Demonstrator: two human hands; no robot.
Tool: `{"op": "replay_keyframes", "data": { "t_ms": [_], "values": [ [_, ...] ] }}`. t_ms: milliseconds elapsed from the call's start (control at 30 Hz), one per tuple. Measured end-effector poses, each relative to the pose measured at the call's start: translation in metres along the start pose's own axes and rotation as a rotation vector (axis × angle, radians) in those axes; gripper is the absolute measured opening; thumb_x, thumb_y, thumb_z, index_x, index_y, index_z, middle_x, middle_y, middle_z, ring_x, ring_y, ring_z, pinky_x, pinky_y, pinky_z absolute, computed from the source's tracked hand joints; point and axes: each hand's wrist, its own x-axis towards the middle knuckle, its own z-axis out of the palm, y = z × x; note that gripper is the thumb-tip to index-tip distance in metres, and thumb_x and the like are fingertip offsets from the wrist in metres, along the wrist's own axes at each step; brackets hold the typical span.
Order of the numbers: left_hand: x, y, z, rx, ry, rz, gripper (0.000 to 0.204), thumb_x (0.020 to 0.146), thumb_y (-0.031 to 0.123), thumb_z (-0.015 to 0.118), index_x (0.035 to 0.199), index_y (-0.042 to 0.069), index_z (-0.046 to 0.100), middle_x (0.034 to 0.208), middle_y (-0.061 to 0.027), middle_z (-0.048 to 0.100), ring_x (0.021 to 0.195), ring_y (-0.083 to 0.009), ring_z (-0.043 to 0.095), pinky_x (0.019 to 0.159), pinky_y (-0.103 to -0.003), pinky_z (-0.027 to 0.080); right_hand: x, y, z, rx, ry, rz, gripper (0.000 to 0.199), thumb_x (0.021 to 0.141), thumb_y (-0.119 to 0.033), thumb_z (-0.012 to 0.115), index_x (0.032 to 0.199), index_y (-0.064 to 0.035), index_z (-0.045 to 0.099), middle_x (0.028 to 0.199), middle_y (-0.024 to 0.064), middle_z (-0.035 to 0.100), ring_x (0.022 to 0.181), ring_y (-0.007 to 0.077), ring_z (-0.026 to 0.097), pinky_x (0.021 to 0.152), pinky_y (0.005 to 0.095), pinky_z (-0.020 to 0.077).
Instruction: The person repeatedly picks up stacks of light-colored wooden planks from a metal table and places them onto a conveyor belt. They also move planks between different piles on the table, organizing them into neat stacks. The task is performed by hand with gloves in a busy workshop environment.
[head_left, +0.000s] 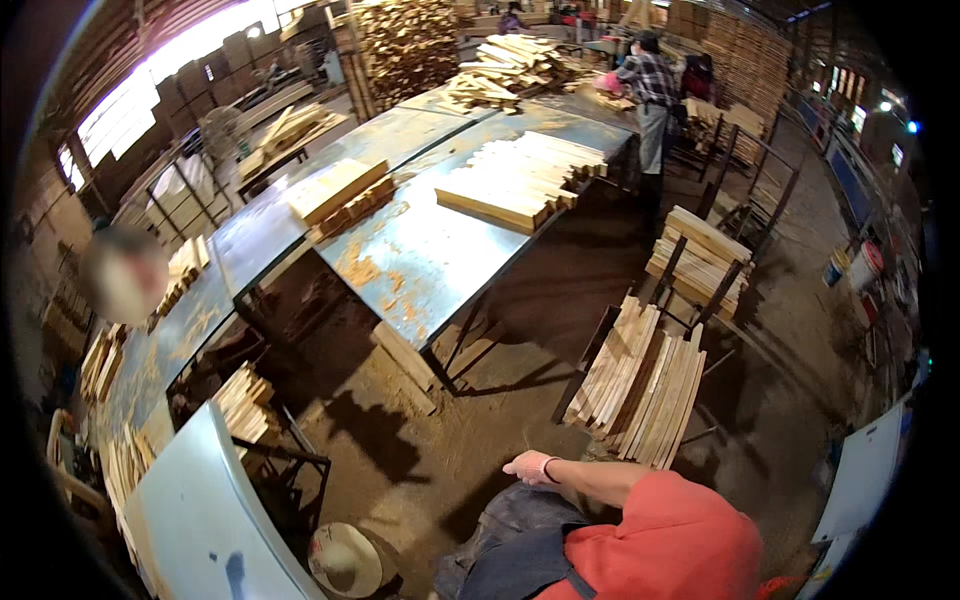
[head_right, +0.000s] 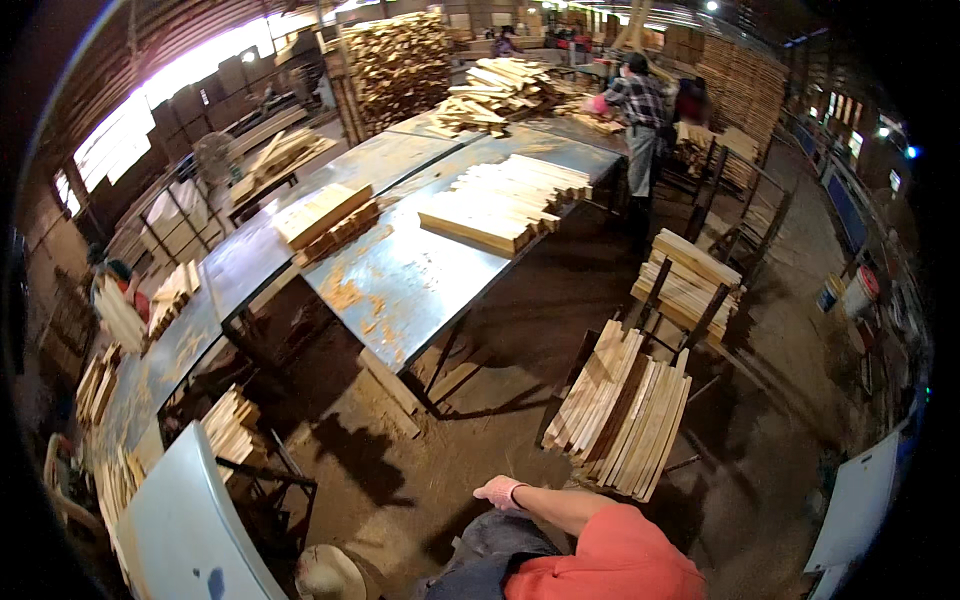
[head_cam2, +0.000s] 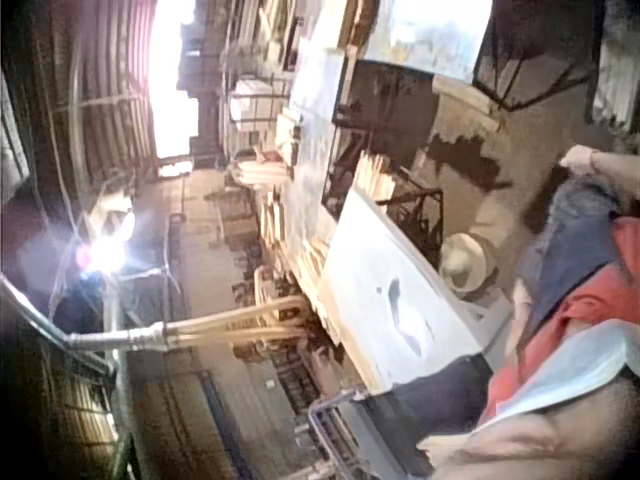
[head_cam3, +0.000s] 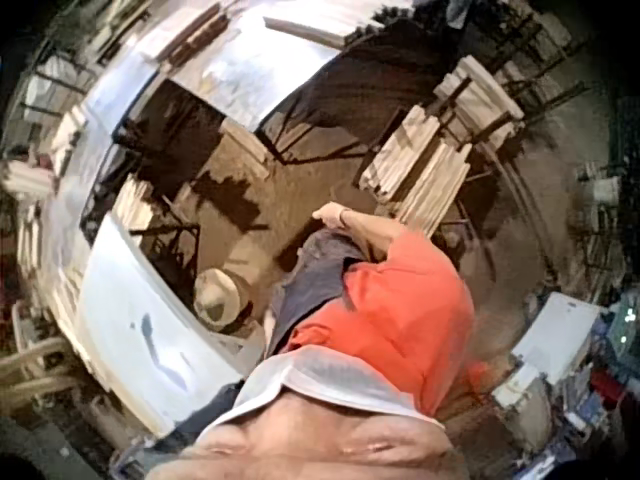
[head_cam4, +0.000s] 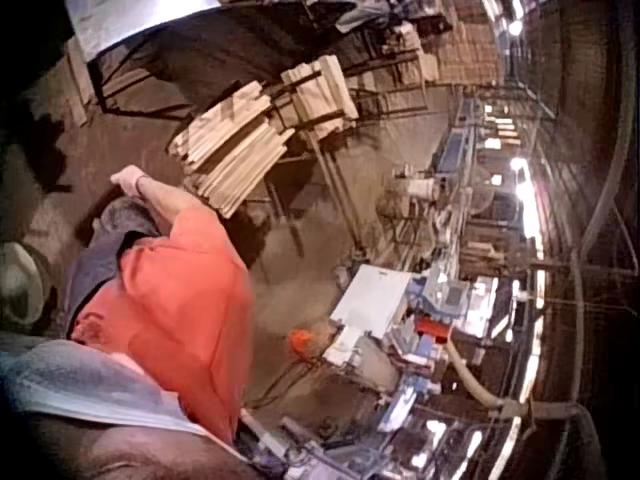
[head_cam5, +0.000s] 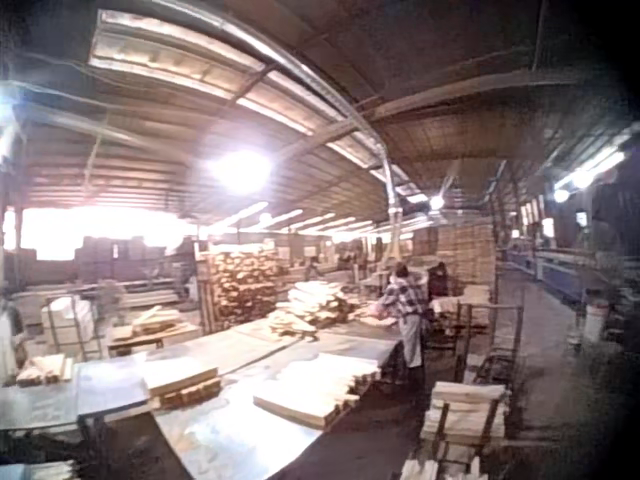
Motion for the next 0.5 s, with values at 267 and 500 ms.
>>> {"op": "replay_keyframes", "data": {
  "t_ms": [267,500],
  "values": [
    [0.147,0.109,0.094,0.180,-0.121,-0.061,0.036,0.107,0.031,0.065,0.124,-0.001,0.066,0.113,-0.0107,0.068,0.106,-0.0239,0.064,0.093,-0.041,0.052,0.032,0.002,-0.042,0.652,-0.039,0.112,0.033,0.107,-0.026,0.067,0.081,-0.0191,0.048,0.065,-0.0055,0.041,0.050,0.0107,0.036,0.045,0.0300,0.0277],
    [0.275,0.221,0.158,0.300,-0.223,-0.068,0.031,0.106,0.031,0.064,0.114,0.001,0.067,0.103,-0.0103,0.067,0.095,-0.0247,0.064,0.084,-0.042,0.052,0.113,-0.081,-0.118,0.375,0.082,0.102,0.028,0.108,-0.035,0.059,0.093,-0.0115,0.062,0.083,0.0058,0.060,0.065,0.0218,0.055,0.060,0.0389,0.0421]
  ]
}}
